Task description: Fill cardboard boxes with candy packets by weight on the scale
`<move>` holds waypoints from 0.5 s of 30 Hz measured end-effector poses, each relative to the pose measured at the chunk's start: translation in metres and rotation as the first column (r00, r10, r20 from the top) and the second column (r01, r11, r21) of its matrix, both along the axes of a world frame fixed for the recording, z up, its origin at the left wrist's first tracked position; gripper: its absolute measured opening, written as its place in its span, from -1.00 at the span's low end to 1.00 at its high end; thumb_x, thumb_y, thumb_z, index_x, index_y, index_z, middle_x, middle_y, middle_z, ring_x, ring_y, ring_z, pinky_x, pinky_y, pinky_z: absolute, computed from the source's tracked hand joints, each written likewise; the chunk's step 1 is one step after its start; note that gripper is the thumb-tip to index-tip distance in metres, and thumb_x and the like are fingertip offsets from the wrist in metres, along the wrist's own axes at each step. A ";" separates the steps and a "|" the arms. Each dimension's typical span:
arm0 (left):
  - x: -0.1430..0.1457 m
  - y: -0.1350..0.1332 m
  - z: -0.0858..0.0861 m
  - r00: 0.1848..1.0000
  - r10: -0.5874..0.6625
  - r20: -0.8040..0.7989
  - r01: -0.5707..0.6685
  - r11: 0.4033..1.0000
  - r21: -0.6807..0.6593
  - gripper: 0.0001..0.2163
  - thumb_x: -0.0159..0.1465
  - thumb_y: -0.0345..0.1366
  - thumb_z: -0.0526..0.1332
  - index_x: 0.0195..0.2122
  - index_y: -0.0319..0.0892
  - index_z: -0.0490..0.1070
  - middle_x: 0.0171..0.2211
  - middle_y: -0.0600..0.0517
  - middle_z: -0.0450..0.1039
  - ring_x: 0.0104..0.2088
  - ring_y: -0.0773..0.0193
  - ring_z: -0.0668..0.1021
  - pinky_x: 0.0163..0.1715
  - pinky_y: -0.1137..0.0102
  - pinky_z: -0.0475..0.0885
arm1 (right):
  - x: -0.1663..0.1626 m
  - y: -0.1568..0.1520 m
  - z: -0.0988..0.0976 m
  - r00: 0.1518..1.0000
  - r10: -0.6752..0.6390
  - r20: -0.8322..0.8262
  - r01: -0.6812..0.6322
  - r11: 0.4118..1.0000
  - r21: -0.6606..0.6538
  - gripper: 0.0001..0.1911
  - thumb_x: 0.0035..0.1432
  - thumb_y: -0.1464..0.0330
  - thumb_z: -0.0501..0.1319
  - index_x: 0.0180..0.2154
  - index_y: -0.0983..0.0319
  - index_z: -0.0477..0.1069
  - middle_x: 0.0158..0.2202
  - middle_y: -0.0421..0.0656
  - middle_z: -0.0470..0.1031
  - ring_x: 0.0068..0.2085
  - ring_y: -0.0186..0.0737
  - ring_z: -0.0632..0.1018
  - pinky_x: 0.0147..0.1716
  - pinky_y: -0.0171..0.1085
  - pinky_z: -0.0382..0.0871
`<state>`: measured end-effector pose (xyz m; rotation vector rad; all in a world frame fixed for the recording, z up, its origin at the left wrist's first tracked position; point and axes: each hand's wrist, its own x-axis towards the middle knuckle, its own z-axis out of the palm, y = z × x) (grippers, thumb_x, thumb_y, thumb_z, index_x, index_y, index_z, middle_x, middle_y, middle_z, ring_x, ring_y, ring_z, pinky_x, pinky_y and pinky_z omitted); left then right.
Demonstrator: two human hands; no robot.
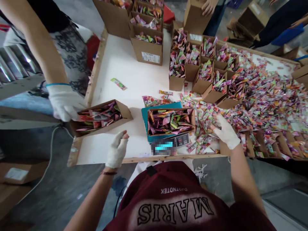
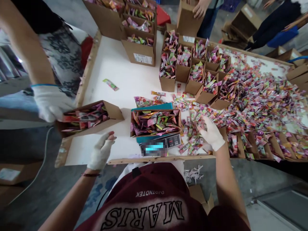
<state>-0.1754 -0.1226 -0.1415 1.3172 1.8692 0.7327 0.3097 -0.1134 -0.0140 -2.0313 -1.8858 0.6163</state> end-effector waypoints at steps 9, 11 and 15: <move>0.097 0.031 0.087 0.927 -0.362 -0.097 0.358 0.780 0.513 -0.46 0.41 -0.10 0.17 0.36 -0.17 0.24 0.41 -0.27 0.20 0.43 -0.08 0.27 0.41 -0.03 0.24 | -0.186 0.072 0.018 0.879 0.458 0.135 -0.424 0.879 -0.221 -0.44 0.33 0.19 0.22 0.30 0.18 0.34 0.15 0.04 0.55 0.04 0.06 0.62 0.00 -0.08 0.51; 0.103 0.026 0.084 0.928 -0.369 -0.041 0.341 0.804 0.487 -0.44 0.43 -0.09 0.16 0.41 -0.16 0.19 0.44 -0.27 0.12 0.45 -0.10 0.23 0.42 -0.06 0.23 | -0.199 0.082 0.009 0.861 0.474 0.181 -0.420 0.866 -0.271 -0.50 0.33 0.36 0.14 0.27 0.22 0.37 0.13 0.06 0.57 0.06 0.04 0.61 0.03 -0.10 0.49; 0.089 0.014 0.075 0.952 -0.267 0.152 0.178 0.882 0.435 -0.40 0.44 -0.05 0.14 0.44 -0.14 0.13 0.48 -0.28 0.03 0.39 -0.10 0.33 0.33 -0.05 0.37 | -0.173 0.078 0.003 0.867 0.486 0.113 -0.455 0.862 -0.222 -0.53 0.26 0.53 0.08 0.15 0.26 0.50 0.13 -0.01 0.59 0.15 -0.11 0.57 0.20 -0.20 0.39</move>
